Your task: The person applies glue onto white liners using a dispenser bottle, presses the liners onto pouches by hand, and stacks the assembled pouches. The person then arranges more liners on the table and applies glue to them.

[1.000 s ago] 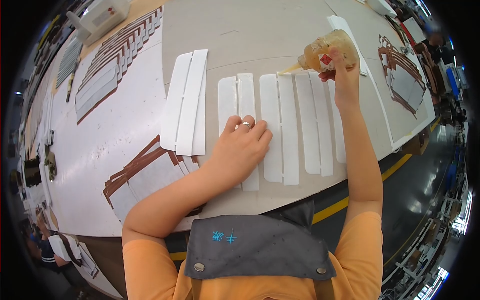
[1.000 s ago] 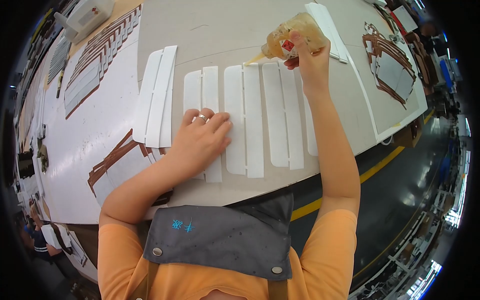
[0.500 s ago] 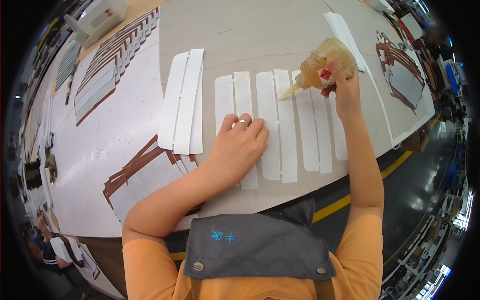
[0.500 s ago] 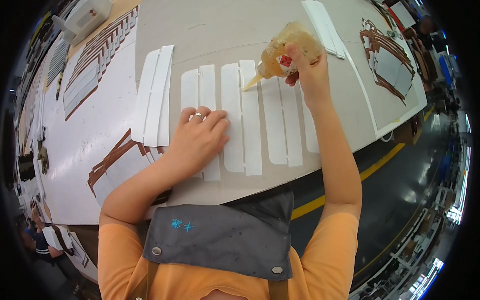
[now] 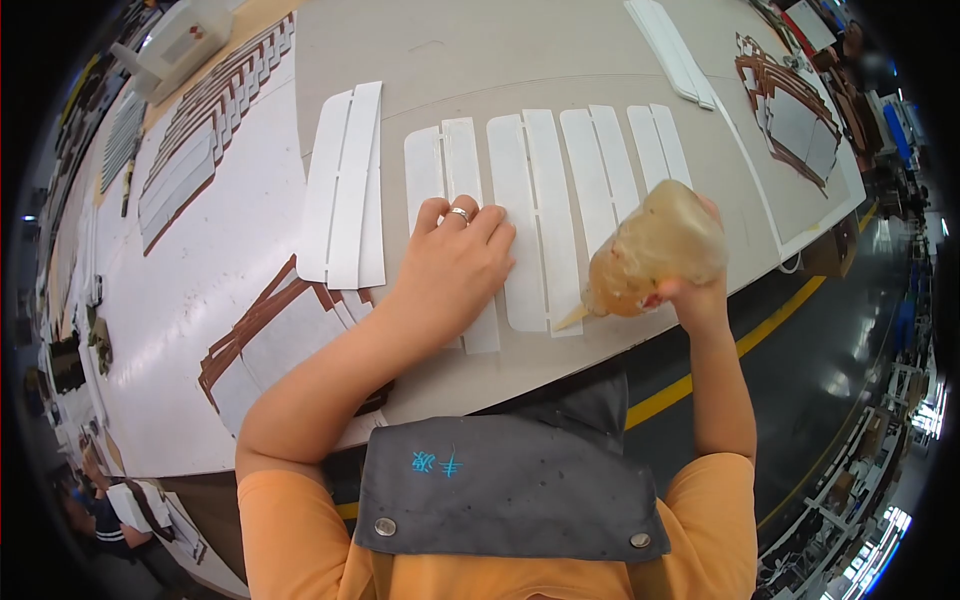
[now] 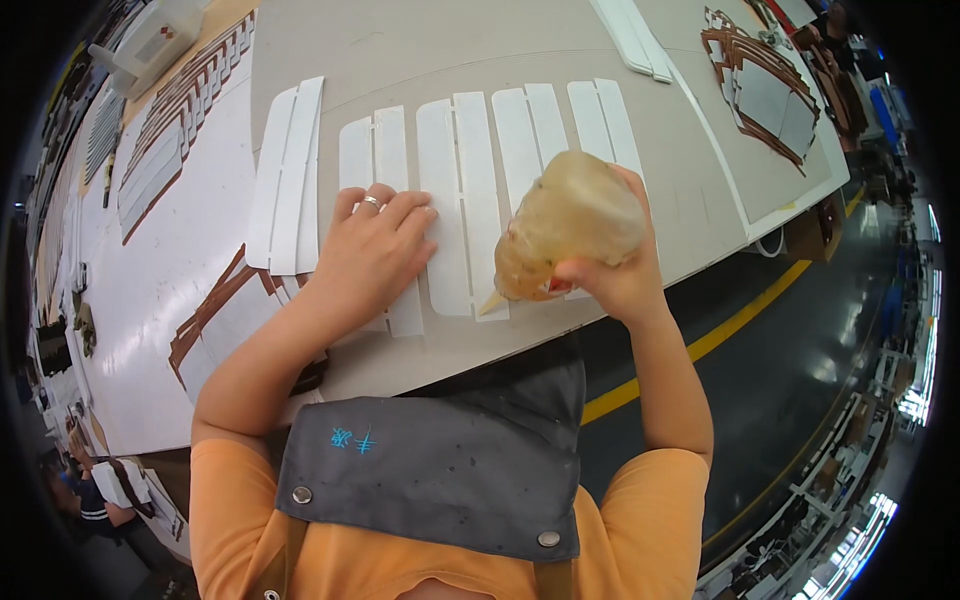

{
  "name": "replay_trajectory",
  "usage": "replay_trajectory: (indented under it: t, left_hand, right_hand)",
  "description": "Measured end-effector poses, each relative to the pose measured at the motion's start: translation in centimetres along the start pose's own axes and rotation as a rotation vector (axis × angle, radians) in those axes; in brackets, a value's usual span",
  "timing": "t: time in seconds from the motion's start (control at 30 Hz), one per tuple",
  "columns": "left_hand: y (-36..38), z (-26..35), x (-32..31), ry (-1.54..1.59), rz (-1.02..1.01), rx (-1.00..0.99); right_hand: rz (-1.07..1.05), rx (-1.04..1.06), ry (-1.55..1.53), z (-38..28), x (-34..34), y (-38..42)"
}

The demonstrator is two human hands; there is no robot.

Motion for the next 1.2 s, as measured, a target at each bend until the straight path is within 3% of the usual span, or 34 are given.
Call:
replay_trajectory:
  t: [0.17, 0.27, 0.37, 0.47, 0.53, 0.6, 0.77, 1.2]
  left_hand:
    - [0.0, 0.1, 0.1, 0.009, 0.003, 0.006]
    - [0.1, 0.1, 0.2, 0.021, 0.004, -0.004]
    - [0.1, 0.0, 0.1, 0.029, -0.010, -0.006]
    - [0.1, 0.1, -0.1, 0.006, -0.008, 0.001]
    - [0.1, 0.1, -0.2, -0.010, -0.007, -0.005]
    - [0.2, 0.4, -0.3, -0.027, -0.015, -0.006]
    - [0.3, 0.5, -0.1, 0.000, -0.029, 0.015]
    - [0.3, 0.4, -0.2, -0.007, -0.017, -0.006]
  right_hand:
    - [-0.222, 0.272, 0.239, -1.6, -0.2, 2.2]
    - [-0.291, 0.316, 0.305, -2.7, 0.2, 2.8]
    - [-0.125, 0.278, 0.337, -2.8, 1.9, 3.4]
    - [0.168, 0.279, 0.238, -3.5, 2.7, 2.0]
    - [0.286, 0.170, 0.004, -2.8, 3.2, 0.0]
    - [0.230, 0.129, -0.226, -0.8, 5.8, -3.3]
    - [0.231, 0.136, 0.041, -0.2, 1.3, -11.9]
    - [0.254, 0.124, 0.191, 1.4, 0.3, -14.3]
Point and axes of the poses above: each hand's wrist, its own y-axis away from the middle knuckle, its own x-axis out of the back of the hand, z = x × y, the point moved 3 cm from there along -y, towards the middle knuckle, and after that the axes turned 2 degrees about -y, right-handed, at the moved point
